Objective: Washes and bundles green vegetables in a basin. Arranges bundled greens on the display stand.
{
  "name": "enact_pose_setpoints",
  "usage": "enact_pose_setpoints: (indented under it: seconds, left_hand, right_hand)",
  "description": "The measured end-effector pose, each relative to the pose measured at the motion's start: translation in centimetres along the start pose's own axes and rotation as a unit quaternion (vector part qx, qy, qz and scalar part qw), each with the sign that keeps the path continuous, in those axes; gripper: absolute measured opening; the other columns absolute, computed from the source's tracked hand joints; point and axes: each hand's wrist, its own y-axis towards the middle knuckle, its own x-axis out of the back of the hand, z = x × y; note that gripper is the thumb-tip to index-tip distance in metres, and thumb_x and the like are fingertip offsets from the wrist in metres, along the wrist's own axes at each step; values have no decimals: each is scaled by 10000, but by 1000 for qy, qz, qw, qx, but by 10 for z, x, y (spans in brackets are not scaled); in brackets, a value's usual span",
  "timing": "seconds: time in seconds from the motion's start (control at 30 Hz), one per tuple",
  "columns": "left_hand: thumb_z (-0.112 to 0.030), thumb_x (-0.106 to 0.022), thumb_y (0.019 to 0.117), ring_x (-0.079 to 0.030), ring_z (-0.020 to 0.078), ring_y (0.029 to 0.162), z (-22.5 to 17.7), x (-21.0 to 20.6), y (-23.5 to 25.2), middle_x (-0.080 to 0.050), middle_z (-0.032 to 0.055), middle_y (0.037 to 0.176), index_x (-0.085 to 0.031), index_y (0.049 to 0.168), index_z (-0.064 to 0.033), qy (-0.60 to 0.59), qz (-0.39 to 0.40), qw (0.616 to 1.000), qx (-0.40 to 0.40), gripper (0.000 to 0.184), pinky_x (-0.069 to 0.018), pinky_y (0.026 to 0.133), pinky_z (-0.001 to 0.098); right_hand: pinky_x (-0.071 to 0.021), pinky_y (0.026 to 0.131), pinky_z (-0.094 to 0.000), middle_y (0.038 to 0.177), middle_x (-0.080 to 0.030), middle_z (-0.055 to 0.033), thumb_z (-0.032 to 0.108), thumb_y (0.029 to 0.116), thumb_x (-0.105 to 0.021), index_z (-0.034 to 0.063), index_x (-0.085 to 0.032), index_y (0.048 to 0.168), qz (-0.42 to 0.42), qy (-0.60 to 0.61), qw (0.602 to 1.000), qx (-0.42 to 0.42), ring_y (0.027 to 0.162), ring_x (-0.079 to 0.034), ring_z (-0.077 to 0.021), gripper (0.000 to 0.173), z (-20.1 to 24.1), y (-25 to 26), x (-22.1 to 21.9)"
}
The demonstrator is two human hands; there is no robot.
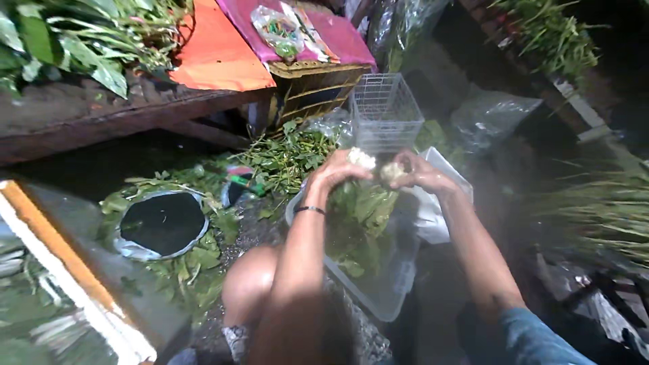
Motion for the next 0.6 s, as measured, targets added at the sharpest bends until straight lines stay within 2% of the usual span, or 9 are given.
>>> enact_pose_setpoints:
  seconds: [0.03,0.1,0.2,0.27,0.37,0.43,0.5,0.53,0.6]
  left_hand:
    - [-16,-807,740,-672,165,836,3,-3,1,-712,110,1018,-647,1220,-12,-23,17,1000,0,505,-573,754,348]
    - [-58,-752,710,-666,137,845,8,-6,-1,-711,89,1072,-600,1346,-50,-87,45,995,9,654,-566,716,312]
    - [-116,-735,627,-659,78,723,15,-8,-6,-696,-11,853,-636,1071,-129,-207,-1,978,32,455,-566,629,283]
    - [-85,-727,578,-655,61,633,12,-6,-8,-691,-28,730,-660,879,-150,-292,-48,955,22,316,-561,579,265]
    - [-90,-754,572,-686,79,643,13,-1,-10,-717,-4,728,-698,804,-153,-389,-84,917,-35,247,-588,591,277]
    - [-144,-794,568,-695,85,650,16,3,-7,-725,0,735,-707,796,-161,-418,-108,899,-72,245,-597,593,282]
    - [-154,-801,570,-702,86,670,15,5,-5,-728,0,754,-700,818,-165,-427,-121,891,-89,268,-602,608,280]
    - [-148,-796,575,-706,85,679,15,5,-5,-731,-2,762,-702,827,-167,-428,-121,891,-91,270,-605,614,279]
    - [-126,-765,584,-702,84,677,16,4,-4,-728,-5,756,-698,819,-172,-424,-127,893,-81,249,-601,612,282]
  right_hand:
    - [-477,534,-276,887,-603,-78,32,718,-841,24,-516,1173,-11,11,1000,12,629,-545,-112,559,3,5,-2]
    - [-475,516,-267,857,-630,-87,16,766,-841,14,-586,1132,-24,29,999,30,599,-544,-109,446,13,16,-9]
    - [-566,650,-301,954,-687,-94,-7,825,-776,5,-650,1172,-62,105,990,64,736,-630,-123,369,22,26,-25]
    - [-553,670,-300,966,-676,-72,14,918,-695,30,-561,1256,-115,179,975,71,739,-624,-112,364,31,24,-38]
    - [-613,777,-353,1111,-667,-64,26,923,-657,80,-503,1197,-166,233,949,132,855,-698,-152,319,25,16,-49]
    - [-600,848,-371,1152,-656,-107,103,823,-793,17,-579,1147,-200,111,958,174,978,-681,-177,398,19,6,-58]
    - [-557,876,-460,1169,-641,-198,302,759,-881,-41,-657,1085,-217,-49,953,207,1046,-643,-282,524,16,-2,-71]
    - [-560,868,-479,1160,-647,-221,336,775,-866,-45,-679,1048,-225,-99,941,231,1039,-651,-312,505,12,-4,-78]
    - [-587,845,-445,1119,-679,-225,221,841,-800,-54,-707,1013,-249,-131,922,267,988,-689,-301,338,2,-5,-86]
